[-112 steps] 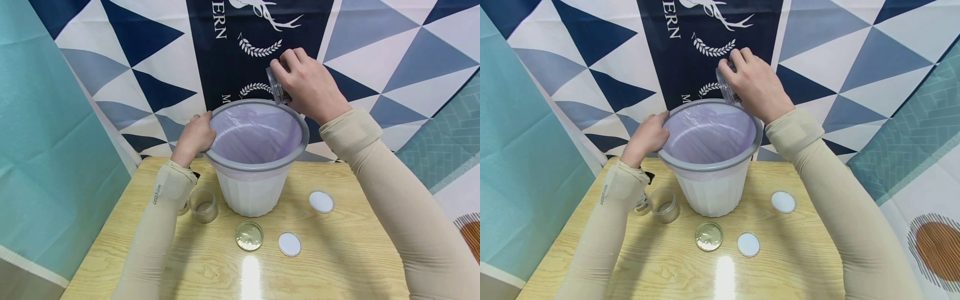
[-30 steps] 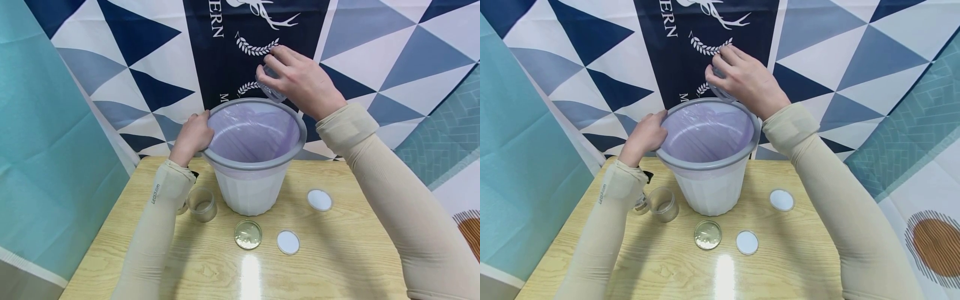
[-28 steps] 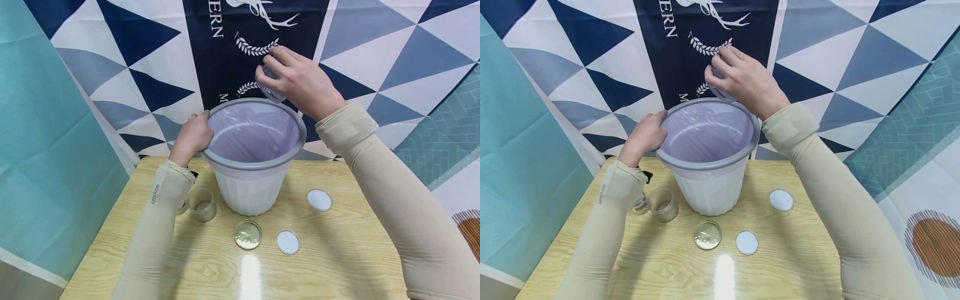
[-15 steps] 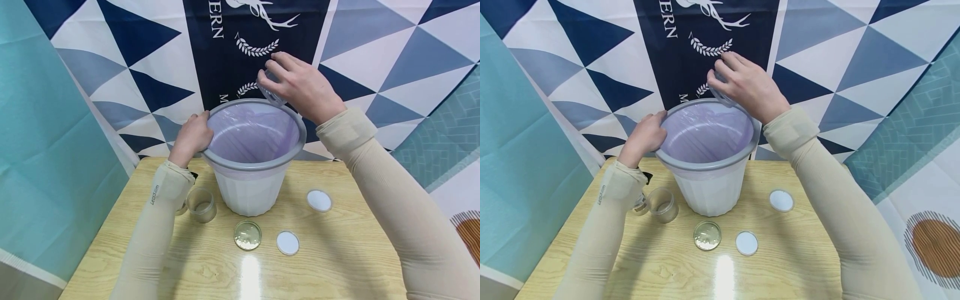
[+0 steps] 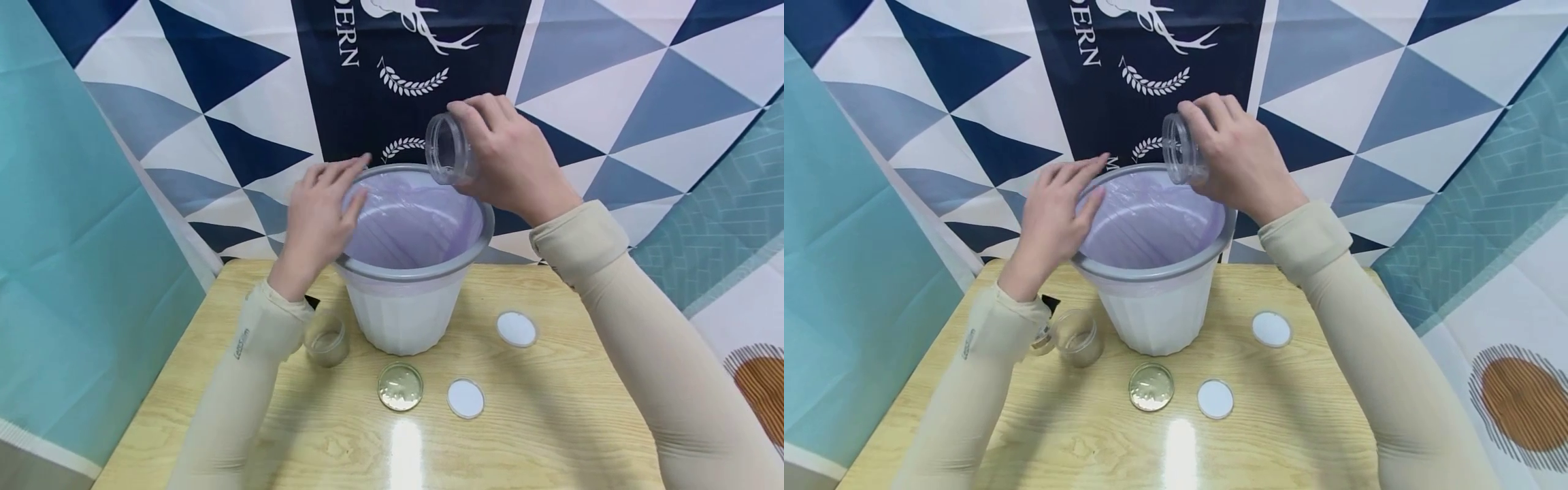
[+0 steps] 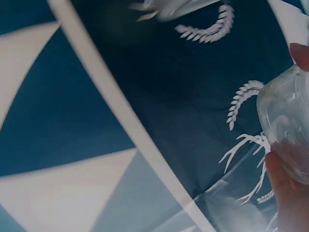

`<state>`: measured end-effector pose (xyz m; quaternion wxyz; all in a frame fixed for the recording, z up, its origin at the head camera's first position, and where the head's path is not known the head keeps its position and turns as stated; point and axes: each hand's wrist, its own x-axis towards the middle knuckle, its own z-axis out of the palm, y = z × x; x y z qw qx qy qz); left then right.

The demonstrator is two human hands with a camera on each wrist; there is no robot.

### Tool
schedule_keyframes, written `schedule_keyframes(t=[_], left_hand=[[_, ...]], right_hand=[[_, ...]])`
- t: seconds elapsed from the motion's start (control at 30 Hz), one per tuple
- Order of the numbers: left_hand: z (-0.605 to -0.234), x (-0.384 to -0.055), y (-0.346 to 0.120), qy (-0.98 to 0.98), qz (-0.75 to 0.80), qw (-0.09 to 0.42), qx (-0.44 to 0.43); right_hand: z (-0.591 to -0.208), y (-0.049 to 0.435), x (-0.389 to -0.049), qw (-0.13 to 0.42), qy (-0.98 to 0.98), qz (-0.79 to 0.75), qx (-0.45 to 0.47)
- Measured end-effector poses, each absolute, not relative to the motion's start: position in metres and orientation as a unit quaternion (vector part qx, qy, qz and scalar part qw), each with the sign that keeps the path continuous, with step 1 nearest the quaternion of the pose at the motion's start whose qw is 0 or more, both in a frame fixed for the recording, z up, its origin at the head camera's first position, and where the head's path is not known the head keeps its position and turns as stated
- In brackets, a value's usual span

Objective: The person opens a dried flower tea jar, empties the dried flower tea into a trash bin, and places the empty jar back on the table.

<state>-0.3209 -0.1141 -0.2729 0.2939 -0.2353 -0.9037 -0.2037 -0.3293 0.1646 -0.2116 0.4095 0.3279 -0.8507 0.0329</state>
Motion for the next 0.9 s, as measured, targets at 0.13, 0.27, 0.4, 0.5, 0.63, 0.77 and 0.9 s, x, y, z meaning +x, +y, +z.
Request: schedule_keyframes(t=[0.13, 0.27, 0.4, 0.5, 0.63, 0.77, 0.9], left_hand=[[-0.278, -0.297, -0.088, -0.834, -0.211, 0.349, -0.372], [-0.288, -0.275, -0.065, -0.800, -0.199, 0.360, -0.436], [-0.295, -0.263, -0.050, -0.797, -0.179, 0.359, -0.452], [-0.298, -0.257, -0.042, -0.806, -0.157, 0.346, -0.455], [-0.300, -0.248, -0.030, -0.814, -0.128, 0.331, -0.460], [-0.306, -0.241, -0.017, -0.818, -0.095, 0.326, -0.463], [-0.315, -0.233, -0.005, -0.818, -0.053, 0.327, -0.469]], right_hand=[[-0.220, 0.170, -0.317, 0.398, -0.854, 0.121, 0.313], [-0.233, 0.176, -0.306, 0.387, -0.842, 0.212, 0.310], [-0.244, 0.184, -0.297, 0.368, -0.836, 0.270, 0.303], [-0.251, 0.191, -0.291, 0.364, -0.836, 0.285, 0.294], [-0.260, 0.203, -0.279, 0.368, -0.832, 0.307, 0.281], [-0.274, 0.219, -0.266, 0.375, -0.830, 0.320, 0.263], [-0.290, 0.234, -0.255, 0.387, -0.825, 0.329, 0.247]])
